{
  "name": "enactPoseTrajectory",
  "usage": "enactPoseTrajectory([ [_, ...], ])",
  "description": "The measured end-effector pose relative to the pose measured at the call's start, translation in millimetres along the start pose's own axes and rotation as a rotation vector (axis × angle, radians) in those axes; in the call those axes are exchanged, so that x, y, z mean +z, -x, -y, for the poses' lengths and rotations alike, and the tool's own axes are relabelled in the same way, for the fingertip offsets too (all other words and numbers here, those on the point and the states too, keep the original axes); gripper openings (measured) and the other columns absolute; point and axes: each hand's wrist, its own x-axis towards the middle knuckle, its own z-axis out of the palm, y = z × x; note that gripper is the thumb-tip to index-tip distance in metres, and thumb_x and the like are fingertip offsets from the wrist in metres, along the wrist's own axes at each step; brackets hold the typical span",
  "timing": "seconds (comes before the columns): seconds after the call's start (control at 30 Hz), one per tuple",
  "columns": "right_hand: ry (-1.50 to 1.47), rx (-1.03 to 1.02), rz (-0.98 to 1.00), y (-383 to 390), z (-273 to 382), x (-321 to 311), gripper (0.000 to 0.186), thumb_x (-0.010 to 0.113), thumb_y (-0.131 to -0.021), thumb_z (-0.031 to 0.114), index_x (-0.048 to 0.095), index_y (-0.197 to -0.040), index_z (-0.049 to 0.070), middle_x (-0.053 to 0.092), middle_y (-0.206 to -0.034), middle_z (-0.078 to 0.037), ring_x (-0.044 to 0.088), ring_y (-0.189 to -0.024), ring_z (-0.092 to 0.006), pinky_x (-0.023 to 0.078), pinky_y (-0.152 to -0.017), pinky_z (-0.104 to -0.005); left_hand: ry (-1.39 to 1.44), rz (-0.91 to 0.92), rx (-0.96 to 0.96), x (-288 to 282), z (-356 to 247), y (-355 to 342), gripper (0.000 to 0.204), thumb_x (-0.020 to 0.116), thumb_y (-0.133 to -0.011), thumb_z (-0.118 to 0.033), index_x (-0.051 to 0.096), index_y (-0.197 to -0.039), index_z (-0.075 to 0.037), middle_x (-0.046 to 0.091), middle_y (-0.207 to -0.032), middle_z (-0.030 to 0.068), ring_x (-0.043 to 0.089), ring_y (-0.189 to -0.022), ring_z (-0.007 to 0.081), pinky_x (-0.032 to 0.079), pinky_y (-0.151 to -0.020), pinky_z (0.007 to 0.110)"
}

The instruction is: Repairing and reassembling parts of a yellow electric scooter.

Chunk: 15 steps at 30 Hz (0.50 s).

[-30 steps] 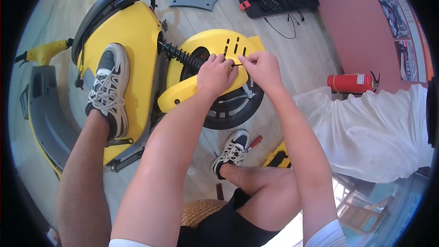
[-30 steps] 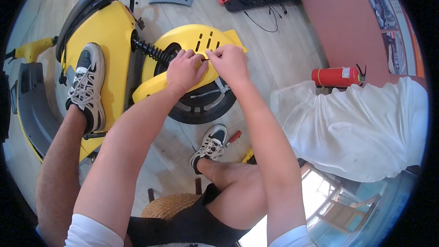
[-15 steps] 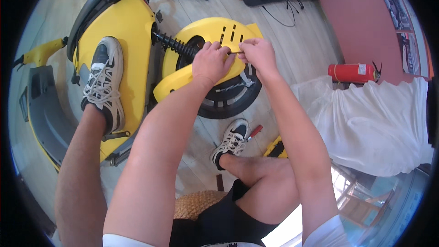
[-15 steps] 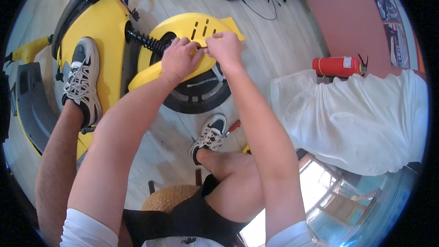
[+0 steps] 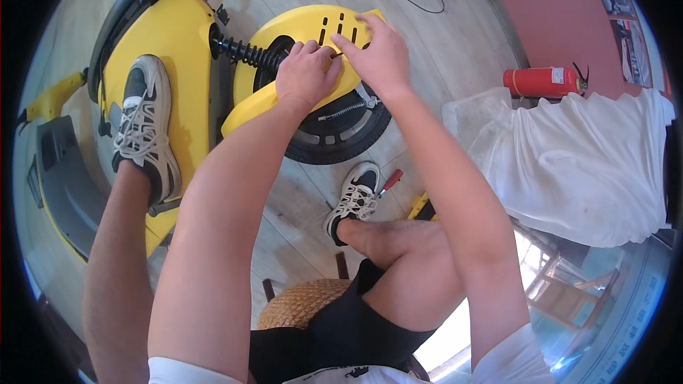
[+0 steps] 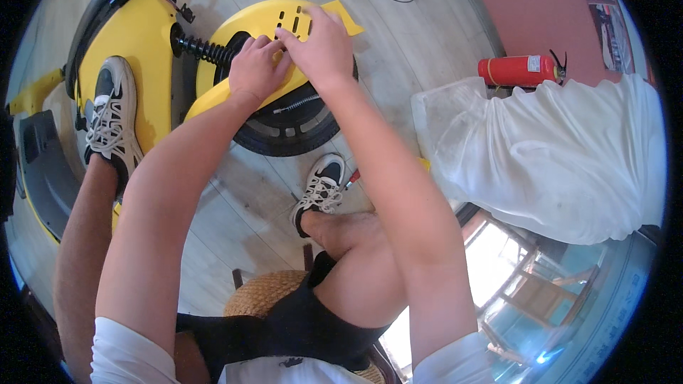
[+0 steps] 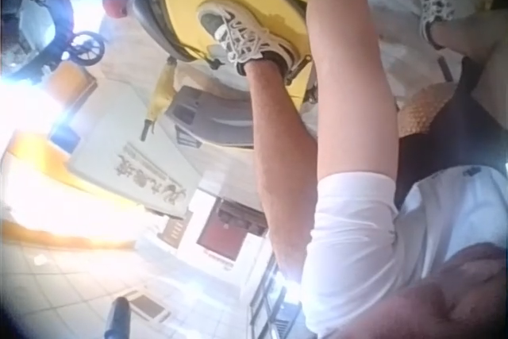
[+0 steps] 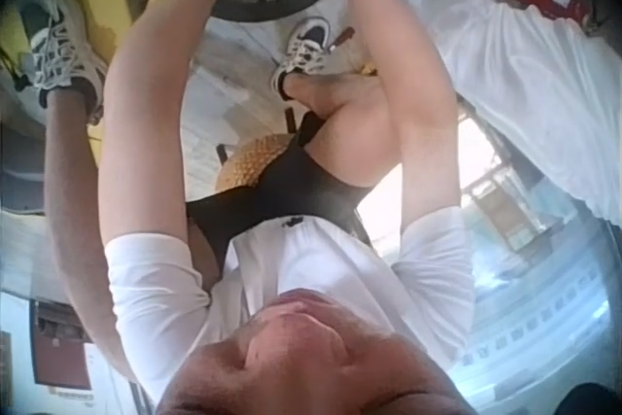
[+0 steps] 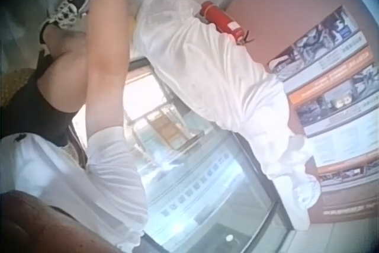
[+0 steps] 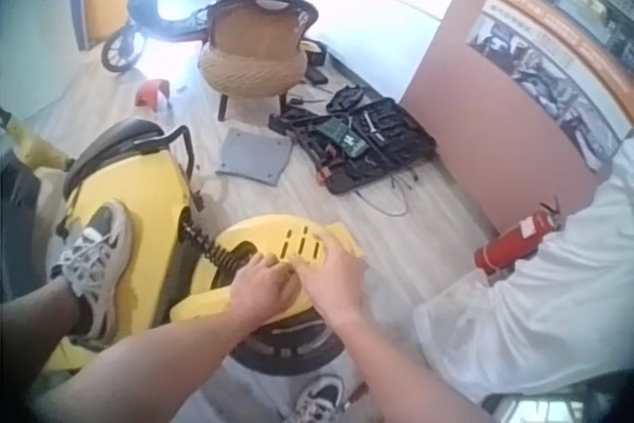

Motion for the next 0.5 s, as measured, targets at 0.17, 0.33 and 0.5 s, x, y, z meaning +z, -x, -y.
enactPoseTrajectory([
  [0.17, 0.003, -0.335, 0.273, -12, -13, -24, 0.024, 0.076, -0.078, 0.020, 0.073, -0.098, 0.006, 0.067, -0.105, -0.008, 0.062, -0.103, -0.0282, 0.051, -0.089, -0.0389, 0.019, -0.017, 0.014, -1, 1, 0, 0.023, 0.066, -0.087, -0.035, 0.074, -0.096, -0.015, 0.065, -0.089, 0.0037, 0.062, -0.091, 0.0233, 0.053, -0.078, 0.036],
  [0.33, 0.010, -0.382, 0.252, -5, -24, -13, 0.014, 0.072, -0.078, 0.019, 0.075, -0.084, 0.007, 0.069, -0.090, -0.006, 0.063, -0.095, -0.0267, 0.051, -0.085, -0.0383, 0.019, -0.035, 0.006, -3, 4, 3, 0.025, 0.065, -0.087, -0.036, 0.075, -0.096, -0.014, 0.065, -0.088, 0.0048, 0.063, -0.090, 0.0242, 0.053, -0.078, 0.037],
  [0.5, 0.012, -0.441, 0.135, -3, -32, -10, 0.014, 0.073, -0.079, 0.018, 0.075, -0.084, 0.006, 0.069, -0.089, -0.006, 0.064, -0.089, -0.0259, 0.051, -0.080, -0.0371, 0.024, -0.053, -0.009, 5, -3, -1, 0.026, 0.065, -0.087, -0.039, 0.077, -0.092, -0.017, 0.065, -0.088, 0.0037, 0.063, -0.093, 0.0231, 0.054, -0.079, 0.036],
])
